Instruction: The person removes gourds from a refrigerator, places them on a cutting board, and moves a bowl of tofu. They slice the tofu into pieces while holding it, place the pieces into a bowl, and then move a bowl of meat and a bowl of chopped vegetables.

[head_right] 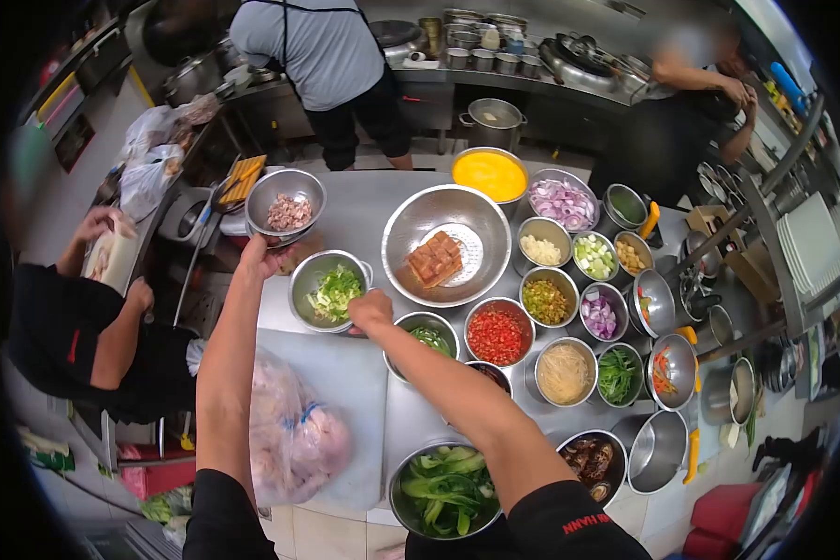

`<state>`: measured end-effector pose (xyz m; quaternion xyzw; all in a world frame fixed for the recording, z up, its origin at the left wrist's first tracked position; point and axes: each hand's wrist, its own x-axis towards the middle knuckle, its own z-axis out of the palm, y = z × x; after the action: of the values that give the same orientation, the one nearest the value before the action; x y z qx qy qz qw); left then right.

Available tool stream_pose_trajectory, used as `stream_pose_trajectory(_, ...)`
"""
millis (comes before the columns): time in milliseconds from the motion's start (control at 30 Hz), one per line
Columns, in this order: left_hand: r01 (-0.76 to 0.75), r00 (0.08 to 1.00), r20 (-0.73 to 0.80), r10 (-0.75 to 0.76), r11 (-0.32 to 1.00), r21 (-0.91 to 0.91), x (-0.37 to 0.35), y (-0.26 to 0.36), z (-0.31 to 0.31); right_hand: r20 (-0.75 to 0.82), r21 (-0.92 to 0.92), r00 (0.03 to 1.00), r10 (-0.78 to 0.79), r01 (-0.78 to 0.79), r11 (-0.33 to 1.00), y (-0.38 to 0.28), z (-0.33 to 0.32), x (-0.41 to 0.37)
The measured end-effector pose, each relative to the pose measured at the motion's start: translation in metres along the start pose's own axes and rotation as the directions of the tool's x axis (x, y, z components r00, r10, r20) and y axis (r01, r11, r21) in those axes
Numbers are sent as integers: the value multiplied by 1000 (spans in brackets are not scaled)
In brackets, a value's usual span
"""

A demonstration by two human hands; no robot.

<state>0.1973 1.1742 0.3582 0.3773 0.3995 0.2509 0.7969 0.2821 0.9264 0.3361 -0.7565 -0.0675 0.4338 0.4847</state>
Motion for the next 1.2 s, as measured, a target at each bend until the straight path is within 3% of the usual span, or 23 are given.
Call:
stream_pose_trajectory(100,91,995,39,-92,995,28,28,-10,7,-50,-29,997,50,-51,998,0,4,8)
stream_pose_trajectory(167,135,991,0,-135,988,71,41,-18,14,-27,70,984,176,-174,982,0,4,10)
stream_pose_trajectory(267,218,976,5,-220,969,117,60,-25,17,30,50,992,127,-128,990,13,4,23)
stream_pose_trajectory(367,260,965,3,-264,954,151,64,-33,18,55,30,996,74,-75,997,-11,-10,-11)
stream_pose_trajectory(433,229,969,59,-240,962,151,62,-32,18,229,-286,945,232,-162,944,-56,-46,-51)
stream_pose_trajectory(467,246,964,75,-256,961,129,54,-28,20,227,-285,946,231,-163,945,-60,-60,-55)
stream_pose_trajectory(500,246,963,81,-258,960,131,58,-26,11,136,-558,984,-116,173,812,-62,-77,-59)
stream_pose_trajectory(533,328,942,54,-332,942,62,68,-24,-3,146,-786,877,-458,384,484,-66,-91,-61)
stream_pose_trajectory(567,410,911,41,-410,912,-2,75,-26,-5,77,-842,877,-474,312,440,-68,-101,-47)
stream_pose_trajectory(633,263,964,-37,-261,938,226,32,-8,10,5,-919,751,-660,264,293,-61,-117,-10)
stream_pose_trajectory(700,159,972,-230,-51,863,479,8,10,8,-97,-942,750,-654,143,303,-58,-121,-1)
stream_pose_trajectory(733,117,961,-273,32,851,512,-12,18,16,-168,-952,748,-642,46,303,-57,-120,2)
stream_pose_trajectory(767,78,942,-315,118,833,547,-29,24,23,-182,-945,747,-640,46,323,-55,-121,7)
stream_pose_trajectory(833,0,965,-219,143,837,547,-41,38,8,-121,-913,893,-434,72,402,-51,-122,19)
stream_pose_trajectory(967,-234,964,5,267,835,498,-101,54,10,-118,-892,880,-460,109,439,-47,-124,32)
stream_pose_trajectory(1100,-340,912,-28,408,795,503,-187,55,57,-108,-825,862,-496,201,529,-61,-139,1)
stream_pose_trajectory(1200,-437,885,98,454,742,508,-223,50,66,-67,-740,802,-593,359,569,-72,-164,-47)
